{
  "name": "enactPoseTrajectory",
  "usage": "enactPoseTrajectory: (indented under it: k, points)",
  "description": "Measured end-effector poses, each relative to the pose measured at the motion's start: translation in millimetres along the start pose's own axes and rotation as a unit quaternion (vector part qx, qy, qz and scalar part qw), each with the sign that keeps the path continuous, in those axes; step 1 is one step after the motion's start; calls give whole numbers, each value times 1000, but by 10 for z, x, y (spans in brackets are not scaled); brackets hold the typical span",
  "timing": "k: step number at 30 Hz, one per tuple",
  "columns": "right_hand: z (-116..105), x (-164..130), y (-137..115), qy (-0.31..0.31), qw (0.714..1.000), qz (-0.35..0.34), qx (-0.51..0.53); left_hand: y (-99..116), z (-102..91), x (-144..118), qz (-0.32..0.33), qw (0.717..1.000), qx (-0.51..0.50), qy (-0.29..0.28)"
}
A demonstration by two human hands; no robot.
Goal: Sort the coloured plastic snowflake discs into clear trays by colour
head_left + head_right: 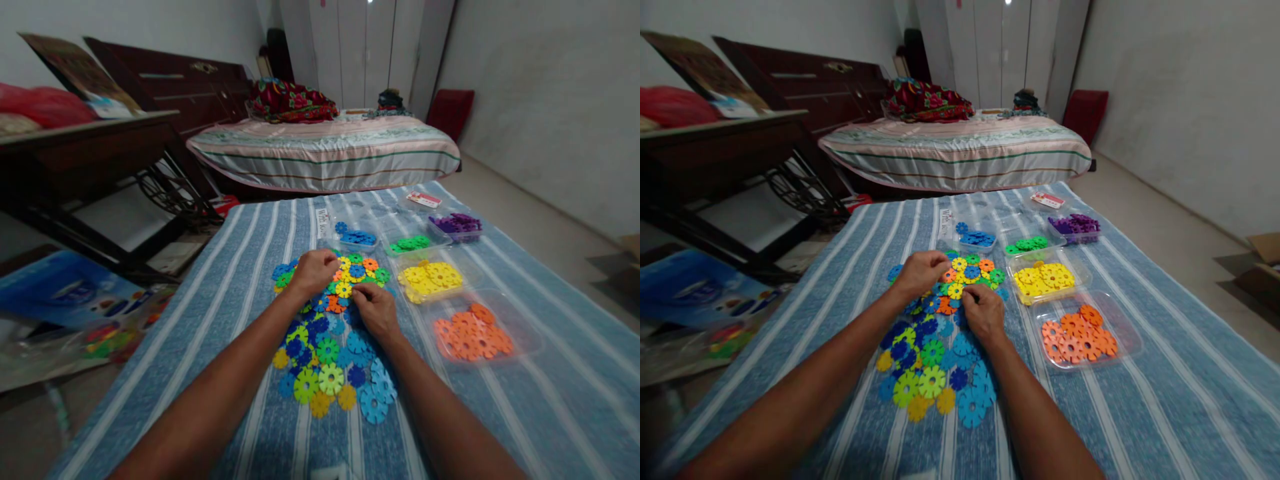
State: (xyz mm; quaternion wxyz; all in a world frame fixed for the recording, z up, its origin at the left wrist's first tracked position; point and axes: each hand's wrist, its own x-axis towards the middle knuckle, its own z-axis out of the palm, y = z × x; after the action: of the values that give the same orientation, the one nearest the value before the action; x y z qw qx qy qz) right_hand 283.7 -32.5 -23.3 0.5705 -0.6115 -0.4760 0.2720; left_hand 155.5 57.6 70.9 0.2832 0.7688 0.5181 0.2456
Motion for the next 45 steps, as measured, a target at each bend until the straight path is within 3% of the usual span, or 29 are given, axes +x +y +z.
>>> enactPoseTrajectory:
  k: [5, 9, 15, 19, 30, 33, 38, 42, 45]
  points:
    - [-36, 81, 0, 47, 991, 65, 110, -211, 54, -504, 32, 994, 97, -26]
    - [-83, 141, -8, 76, 974, 101, 189, -67, 181, -715, 84, 972, 173, -132]
    - [-135, 175, -41, 88, 945, 155, 273, 172, 299, -747, 49, 926, 311, -208]
    - [-141, 177, -57, 84, 947, 154, 267, 189, 302, -708, 57, 923, 306, -227]
    - [-124, 192, -22, 71, 950, 153, 262, 70, 277, -587, -10, 957, 207, -200]
    - [-121, 196, 1, 69, 952, 151, 258, 69, 193, -565, -48, 960, 132, -242]
    - [-117, 203, -23, 69, 951, 151, 262, 8, 92, -559, -107, 933, 46, -341]
    - [-121, 200, -57, 64, 950, 156, 263, -6, 110, -583, -24, 949, 145, -278]
    - [-122, 197, -55, 55, 954, 146, 257, 40, 125, -606, 28, 941, 211, -262]
